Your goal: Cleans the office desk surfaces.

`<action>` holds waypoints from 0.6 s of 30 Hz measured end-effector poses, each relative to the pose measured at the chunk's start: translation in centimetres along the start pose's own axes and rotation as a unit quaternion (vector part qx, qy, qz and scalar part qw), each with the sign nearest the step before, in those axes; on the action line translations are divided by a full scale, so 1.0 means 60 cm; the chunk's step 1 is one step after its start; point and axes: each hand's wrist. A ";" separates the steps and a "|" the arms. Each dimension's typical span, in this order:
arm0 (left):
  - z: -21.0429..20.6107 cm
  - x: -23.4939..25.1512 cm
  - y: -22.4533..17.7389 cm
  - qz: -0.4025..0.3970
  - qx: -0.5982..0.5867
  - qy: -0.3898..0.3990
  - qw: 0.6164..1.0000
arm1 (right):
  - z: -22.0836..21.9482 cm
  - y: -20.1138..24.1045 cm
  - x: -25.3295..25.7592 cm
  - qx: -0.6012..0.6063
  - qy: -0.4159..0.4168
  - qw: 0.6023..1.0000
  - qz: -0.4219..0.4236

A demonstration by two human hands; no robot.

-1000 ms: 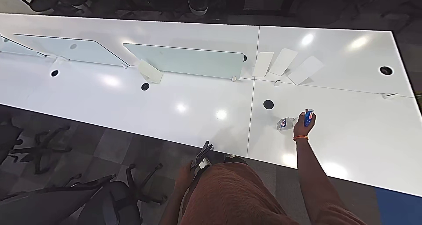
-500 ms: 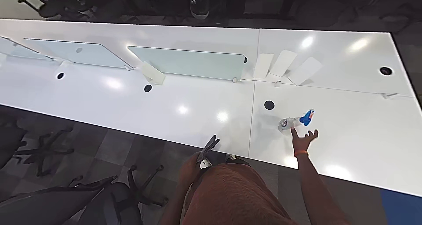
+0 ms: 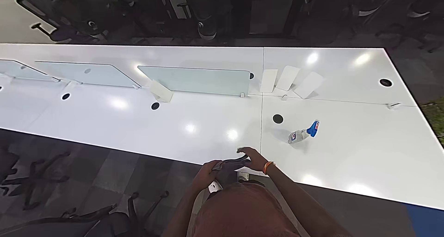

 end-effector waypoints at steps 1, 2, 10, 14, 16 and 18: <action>0.005 -0.004 0.002 0.006 -0.028 -0.018 0.999 | 0.013 0.001 0.014 0.028 0.018 0.999 0.013; 0.009 -0.011 0.004 0.020 -0.057 -0.042 0.997 | 0.025 0.007 0.023 0.068 0.023 0.997 0.021; 0.009 -0.050 -0.015 0.010 -0.233 -0.208 0.950 | 0.069 0.090 0.049 0.337 -0.129 0.928 0.091; 0.003 -0.051 -0.044 0.002 -0.318 -0.249 0.915 | 0.067 0.098 0.067 0.269 -0.239 0.932 0.050; 0.000 -0.051 -0.064 0.030 -0.342 -0.262 0.902 | 0.058 0.095 0.071 0.126 -0.280 0.952 0.007; -0.006 -0.047 -0.076 0.052 -0.353 -0.268 0.895 | 0.049 0.105 0.069 0.047 -0.290 0.956 0.004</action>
Point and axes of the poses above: each hand's wrist, its own x-axis towards the middle knuckle, its own z-axis out of the back of the hand, y = z × x, and after that the axes turned 9 degrees about z, right-handed
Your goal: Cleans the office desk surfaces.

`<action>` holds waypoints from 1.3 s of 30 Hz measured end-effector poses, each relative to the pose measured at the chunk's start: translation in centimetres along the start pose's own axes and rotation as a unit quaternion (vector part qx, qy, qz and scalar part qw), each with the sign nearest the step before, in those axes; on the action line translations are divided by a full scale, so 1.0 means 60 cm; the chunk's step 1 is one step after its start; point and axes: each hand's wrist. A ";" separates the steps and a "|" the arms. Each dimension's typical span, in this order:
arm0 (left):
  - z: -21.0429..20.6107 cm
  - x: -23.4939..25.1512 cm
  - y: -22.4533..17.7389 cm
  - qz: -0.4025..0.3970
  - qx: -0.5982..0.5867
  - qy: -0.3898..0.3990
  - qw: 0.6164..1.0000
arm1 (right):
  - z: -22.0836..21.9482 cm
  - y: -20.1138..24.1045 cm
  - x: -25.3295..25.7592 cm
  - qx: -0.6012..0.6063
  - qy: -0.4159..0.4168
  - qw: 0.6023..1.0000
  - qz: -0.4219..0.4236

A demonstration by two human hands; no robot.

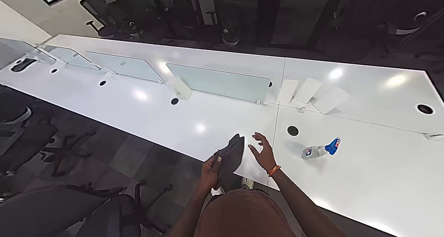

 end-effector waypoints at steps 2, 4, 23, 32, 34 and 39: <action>-0.007 -0.001 -0.002 0.010 0.003 -0.009 1.000 | -0.013 0.026 -0.013 -0.007 0.041 0.999 0.033; -0.013 0.001 -0.001 0.003 0.011 -0.010 1.000 | -0.029 0.059 -0.029 0.035 0.117 0.991 0.055; -0.022 -0.001 0.005 0.198 -0.091 -0.016 0.976 | -0.105 0.123 -0.080 -0.146 0.125 0.959 0.210; -0.007 0.000 0.014 0.163 -0.044 -0.034 0.985 | -0.107 0.116 -0.081 0.019 0.081 0.990 0.114; -0.007 -0.002 0.019 0.117 0.002 -0.043 0.992 | -0.111 0.109 -0.078 0.084 0.059 0.993 0.050; -0.016 -0.007 0.020 0.010 0.132 -0.061 0.989 | -0.114 0.105 -0.074 0.071 0.016 0.996 0.052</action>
Point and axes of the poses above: each hand's wrist, its own x-axis towards the middle knuckle, its own z-axis out of the back of the hand, y = z × x, and after that the axes turned 9 degrees about z, right-handed
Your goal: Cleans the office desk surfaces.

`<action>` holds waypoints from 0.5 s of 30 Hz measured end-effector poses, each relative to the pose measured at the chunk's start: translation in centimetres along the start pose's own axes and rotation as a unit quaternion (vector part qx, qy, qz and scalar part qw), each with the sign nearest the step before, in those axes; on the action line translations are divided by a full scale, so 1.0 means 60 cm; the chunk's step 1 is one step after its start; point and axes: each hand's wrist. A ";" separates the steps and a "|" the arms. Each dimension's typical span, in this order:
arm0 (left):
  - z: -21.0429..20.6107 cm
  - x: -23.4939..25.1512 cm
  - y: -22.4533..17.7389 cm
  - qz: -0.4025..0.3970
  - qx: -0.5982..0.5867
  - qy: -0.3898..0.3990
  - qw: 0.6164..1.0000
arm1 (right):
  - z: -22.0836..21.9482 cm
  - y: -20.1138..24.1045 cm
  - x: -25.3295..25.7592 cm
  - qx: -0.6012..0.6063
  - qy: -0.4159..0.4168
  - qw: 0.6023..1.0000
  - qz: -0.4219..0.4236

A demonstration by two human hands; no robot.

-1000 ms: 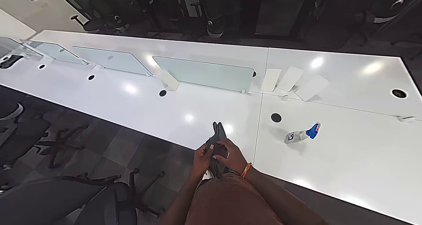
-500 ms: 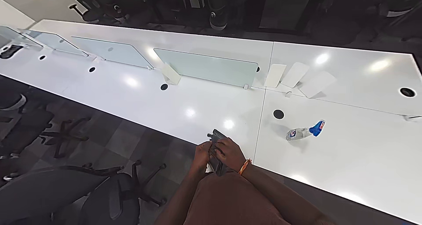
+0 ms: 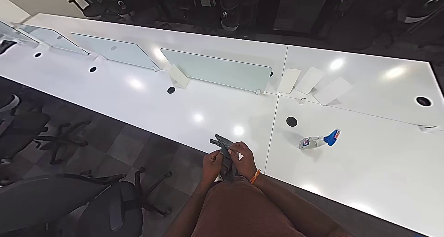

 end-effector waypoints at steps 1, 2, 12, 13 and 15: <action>-0.002 0.000 0.000 -0.009 0.018 -0.002 1.000 | -0.001 0.001 0.000 -0.011 -0.004 1.000 0.004; -0.004 0.000 0.001 -0.016 0.031 -0.004 0.999 | -0.001 0.001 0.001 -0.022 -0.001 1.000 0.008; -0.012 0.013 -0.004 -0.033 0.053 0.020 0.998 | 0.001 -0.009 0.009 -0.026 0.075 0.996 0.037; -0.011 0.014 -0.005 -0.034 0.061 0.025 0.997 | 0.002 -0.007 0.011 -0.029 0.081 0.995 0.039; -0.011 0.018 -0.005 -0.042 0.078 0.035 0.995 | 0.006 -0.004 0.016 -0.043 0.102 0.993 0.043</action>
Point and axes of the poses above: each hand's wrist, its own x-axis towards the middle knuckle, its own z-axis out of the back of the hand, y = z × x, and after that the axes turned 9 degrees about z, right-handed
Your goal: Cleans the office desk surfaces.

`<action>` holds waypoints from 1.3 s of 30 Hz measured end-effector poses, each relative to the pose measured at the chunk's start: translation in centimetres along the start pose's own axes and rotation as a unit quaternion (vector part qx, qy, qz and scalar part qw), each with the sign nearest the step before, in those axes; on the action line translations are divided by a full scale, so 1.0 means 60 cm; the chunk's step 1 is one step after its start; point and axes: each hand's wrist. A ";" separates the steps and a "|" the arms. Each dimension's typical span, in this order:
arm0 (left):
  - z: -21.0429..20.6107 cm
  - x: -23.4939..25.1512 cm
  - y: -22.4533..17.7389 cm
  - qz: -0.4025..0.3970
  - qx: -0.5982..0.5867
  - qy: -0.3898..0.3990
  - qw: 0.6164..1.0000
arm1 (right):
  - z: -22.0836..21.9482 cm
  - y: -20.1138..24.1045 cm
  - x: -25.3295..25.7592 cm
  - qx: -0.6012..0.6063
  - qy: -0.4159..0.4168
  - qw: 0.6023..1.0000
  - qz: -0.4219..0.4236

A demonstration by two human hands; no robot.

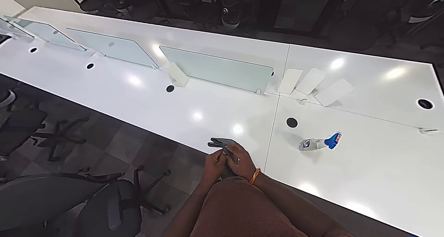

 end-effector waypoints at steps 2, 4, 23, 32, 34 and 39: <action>0.004 0.004 0.001 -0.011 0.021 0.013 1.000 | 0.003 0.000 0.005 -0.019 0.019 1.000 0.009; 0.008 0.008 0.005 -0.023 0.044 0.027 0.998 | 0.004 -0.003 0.009 -0.038 0.027 0.999 0.021; 0.013 0.016 0.004 0.022 0.066 0.065 0.995 | 0.010 -0.041 0.037 0.045 0.072 0.996 0.008; 0.011 0.022 -0.006 0.034 0.122 -0.001 0.992 | 0.008 -0.044 0.034 0.075 0.043 0.996 0.008; 0.010 0.022 -0.008 0.032 0.124 -0.004 0.992 | 0.003 -0.040 0.030 0.054 0.014 0.998 -0.001; 0.009 0.020 -0.012 0.033 0.130 -0.011 0.991 | -0.010 -0.027 0.025 0.005 -0.030 0.999 -0.009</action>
Point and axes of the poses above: each hand's wrist, its own x-axis towards the middle knuckle, its own z-axis out of the back of the hand, y = z × x, and after that the axes turned 9 degrees about z, right-handed
